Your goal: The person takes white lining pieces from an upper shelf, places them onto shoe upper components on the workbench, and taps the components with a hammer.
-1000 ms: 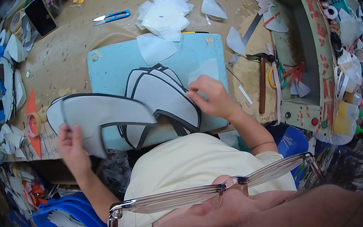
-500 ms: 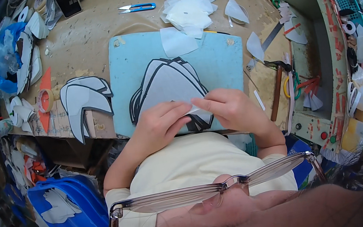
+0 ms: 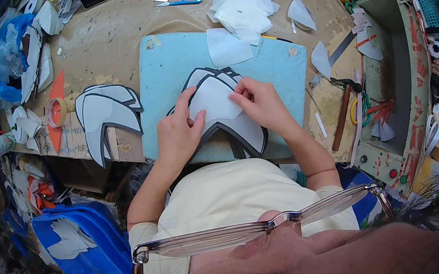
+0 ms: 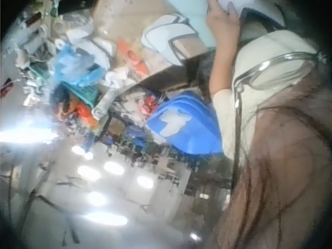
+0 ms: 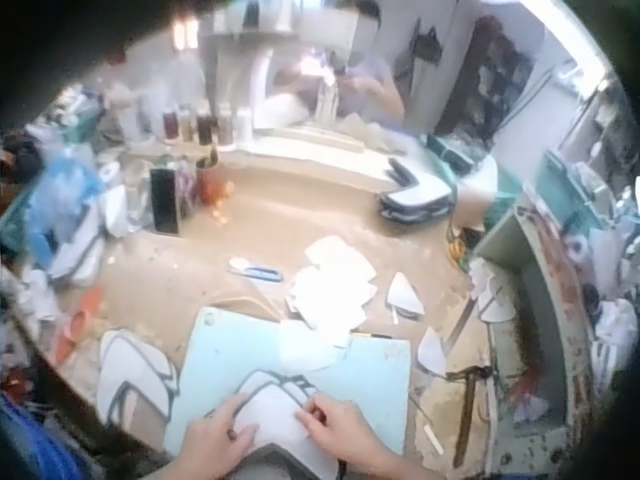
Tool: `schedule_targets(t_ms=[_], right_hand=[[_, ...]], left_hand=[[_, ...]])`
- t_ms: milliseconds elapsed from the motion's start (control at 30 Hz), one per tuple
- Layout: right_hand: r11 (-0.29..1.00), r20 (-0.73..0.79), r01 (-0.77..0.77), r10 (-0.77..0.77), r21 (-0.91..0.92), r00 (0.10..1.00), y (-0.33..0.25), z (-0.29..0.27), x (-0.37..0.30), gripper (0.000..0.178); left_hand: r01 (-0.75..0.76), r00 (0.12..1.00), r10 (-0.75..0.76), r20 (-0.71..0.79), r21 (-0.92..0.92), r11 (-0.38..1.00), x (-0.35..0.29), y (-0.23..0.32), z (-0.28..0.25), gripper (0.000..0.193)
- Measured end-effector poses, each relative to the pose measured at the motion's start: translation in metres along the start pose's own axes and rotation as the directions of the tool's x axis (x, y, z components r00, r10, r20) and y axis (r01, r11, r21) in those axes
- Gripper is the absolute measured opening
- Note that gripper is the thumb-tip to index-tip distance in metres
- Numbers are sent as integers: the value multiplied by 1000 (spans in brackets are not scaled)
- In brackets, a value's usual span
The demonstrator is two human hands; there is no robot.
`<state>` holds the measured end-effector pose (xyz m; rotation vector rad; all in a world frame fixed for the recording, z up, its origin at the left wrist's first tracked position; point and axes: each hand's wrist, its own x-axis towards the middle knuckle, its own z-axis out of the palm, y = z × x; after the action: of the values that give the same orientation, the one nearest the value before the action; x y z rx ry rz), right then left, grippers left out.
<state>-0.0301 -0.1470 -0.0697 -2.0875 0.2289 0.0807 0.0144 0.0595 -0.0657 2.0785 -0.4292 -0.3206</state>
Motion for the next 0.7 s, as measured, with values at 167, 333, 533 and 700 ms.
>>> schedule_targets(t_ms=[167,333,533,700], right_hand=[[877,24,364,-376,-313,926,0,2,-5,9],[819,-20,542,-555,-188,832,-11,-9,33,8],[364,223,623,-713,-693,665,22,-16,132,24],[578,56,658,-730,-482,682,-31,-30,91,25]], left_hand=[[-255,951,309,-25,503,826,8,-2,-27,39],[101,975,-180,-130,-463,881,-15,-20,-66,16],[226,857,201,-474,697,681,-3,-62,-127,51],[-148,885,278,-374,341,928,1,-2,-55,56]])
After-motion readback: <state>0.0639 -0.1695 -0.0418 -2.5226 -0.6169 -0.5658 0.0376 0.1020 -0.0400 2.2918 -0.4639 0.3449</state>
